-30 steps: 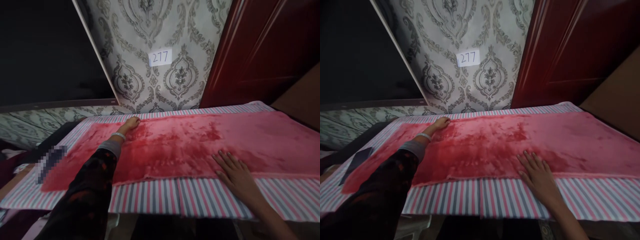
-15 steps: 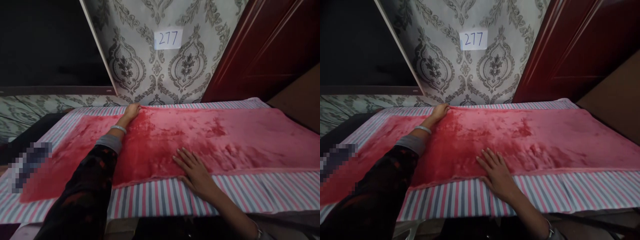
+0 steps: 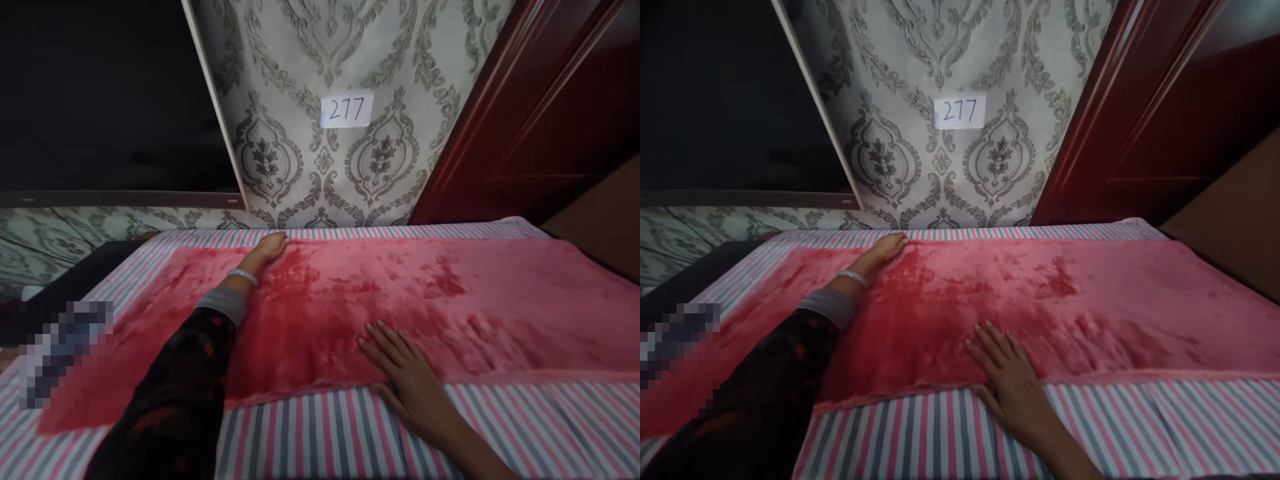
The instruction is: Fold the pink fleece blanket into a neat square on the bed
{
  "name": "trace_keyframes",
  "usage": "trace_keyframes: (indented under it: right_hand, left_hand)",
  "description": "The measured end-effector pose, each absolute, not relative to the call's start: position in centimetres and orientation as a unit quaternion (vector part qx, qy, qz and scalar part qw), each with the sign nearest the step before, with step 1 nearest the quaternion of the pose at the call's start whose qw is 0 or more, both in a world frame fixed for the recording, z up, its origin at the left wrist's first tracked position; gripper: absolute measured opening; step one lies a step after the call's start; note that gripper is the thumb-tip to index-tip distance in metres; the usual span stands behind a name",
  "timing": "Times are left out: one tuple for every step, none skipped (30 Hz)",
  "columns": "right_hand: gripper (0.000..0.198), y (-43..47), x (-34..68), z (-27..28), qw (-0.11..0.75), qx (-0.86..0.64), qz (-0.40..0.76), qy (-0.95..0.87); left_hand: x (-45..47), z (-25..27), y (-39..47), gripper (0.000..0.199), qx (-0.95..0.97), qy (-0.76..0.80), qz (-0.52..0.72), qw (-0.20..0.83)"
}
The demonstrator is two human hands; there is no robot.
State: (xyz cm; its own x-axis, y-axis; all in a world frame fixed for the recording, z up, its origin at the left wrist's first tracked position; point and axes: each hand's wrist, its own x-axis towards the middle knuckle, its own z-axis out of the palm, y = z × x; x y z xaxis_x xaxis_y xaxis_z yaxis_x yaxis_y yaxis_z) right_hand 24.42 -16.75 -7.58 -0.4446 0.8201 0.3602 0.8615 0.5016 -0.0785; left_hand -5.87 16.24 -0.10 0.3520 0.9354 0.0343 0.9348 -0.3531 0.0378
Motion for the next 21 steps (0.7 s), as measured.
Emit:
trace_keyframes:
  right_hand:
    - [0.060, -16.7, 24.4, -7.7, 0.180, -0.495, -0.062, -0.848]
    - [0.060, -16.7, 24.5, -7.8, 0.181, -0.493, -0.064, -0.849]
    - [0.061, -16.7, 24.5, -7.9, 0.181, -0.491, -0.066, -0.850]
    - [0.061, -16.6, 24.6, -8.0, 0.180, -0.489, -0.066, -0.851]
    - [0.062, -16.6, 24.6, -8.0, 0.180, -0.488, -0.067, -0.852]
    - [0.062, -16.7, 24.6, -8.0, 0.179, -0.487, -0.067, -0.852]
    - [0.062, -16.7, 24.6, -8.0, 0.179, -0.487, -0.067, -0.852]
    - [0.062, -16.7, 24.7, -8.0, 0.179, -0.488, -0.067, -0.852]
    - [0.061, -16.8, 24.7, -8.0, 0.178, -0.489, -0.068, -0.851]
    - [0.061, -16.8, 24.7, -8.0, 0.177, -0.492, -0.069, -0.850]
    - [0.060, -16.9, 24.7, -8.0, 0.175, -0.494, -0.069, -0.849]
    - [0.061, -16.9, 24.7, -8.0, 0.173, -0.496, -0.068, -0.848]
    - [0.061, -16.9, 24.7, -8.0, 0.171, -0.496, -0.066, -0.849]
    - [0.061, -17.0, 24.7, -8.0, 0.171, -0.496, -0.066, -0.849]
    - [0.060, -16.9, 24.7, -8.0, 0.171, -0.495, -0.066, -0.849]
    - [0.060, -16.9, 24.8, -8.1, 0.172, -0.493, -0.068, -0.850]
    - [0.060, -16.9, 24.8, -8.1, 0.172, -0.492, -0.069, -0.851]
    - [0.060, -16.9, 24.8, -8.1, 0.170, -0.491, -0.068, -0.852]
    - [0.060, -16.9, 24.8, -8.1, 0.167, -0.491, -0.068, -0.852]
    - [0.060, -16.9, 24.8, -8.0, 0.163, -0.493, -0.064, -0.852]
    - [0.060, -17.0, 24.8, -7.9, 0.160, -0.495, -0.059, -0.852]
  left_hand:
    - [-6.7, 0.3, 16.1, 0.037, 0.823, 0.568, 0.021, 0.005]
    - [-7.6, 0.7, 16.0, 0.037, 0.823, 0.568, 0.016, 0.004]
    - [-8.4, 0.9, 15.8, 0.037, 0.823, 0.568, 0.012, 0.003]
    - [-9.3, 1.0, 15.5, 0.036, 0.823, 0.569, 0.007, 0.001]
    - [-10.0, 0.9, 15.2, 0.034, 0.822, 0.570, 0.002, -0.002]
    - [-10.6, 0.8, 14.9, 0.034, 0.820, 0.572, -0.003, -0.005]
    - [-11.1, 0.6, 14.6, 0.034, 0.816, 0.578, -0.006, -0.010]
    - [-11.4, 0.4, 14.4, 0.035, 0.810, 0.586, -0.007, -0.015]
    - [-11.6, 0.2, 14.3, 0.035, 0.804, 0.595, -0.007, -0.022]
    - [-11.7, 0.0, 14.3, 0.037, 0.796, 0.605, -0.004, -0.029]
    - [-11.7, -0.2, 14.4, 0.038, 0.789, 0.613, -0.001, -0.036]
    - [-11.7, -0.2, 14.7, 0.039, 0.784, 0.620, 0.003, -0.043]
    - [-11.7, -0.3, 15.0, 0.040, 0.780, 0.624, 0.006, -0.048]
    - [-11.6, -0.4, 15.3, 0.041, 0.778, 0.626, 0.009, -0.052]
    - [-11.6, -0.5, 15.6, 0.041, 0.777, 0.627, 0.009, -0.054]
    - [-11.6, -0.7, 15.8, 0.041, 0.777, 0.627, 0.008, -0.055]
    - [-11.6, -0.9, 15.9, 0.042, 0.777, 0.627, 0.006, -0.054]
    - [-11.6, -1.1, 16.0, 0.042, 0.777, 0.628, 0.004, -0.053]
    - [-11.6, -1.3, 16.0, 0.044, 0.777, 0.628, 0.001, -0.052]
    - [-11.5, -1.4, 16.0, 0.046, 0.776, 0.628, -0.002, -0.050]
    - [-11.5, -1.4, 15.9, 0.048, 0.777, 0.628, -0.006, -0.047]
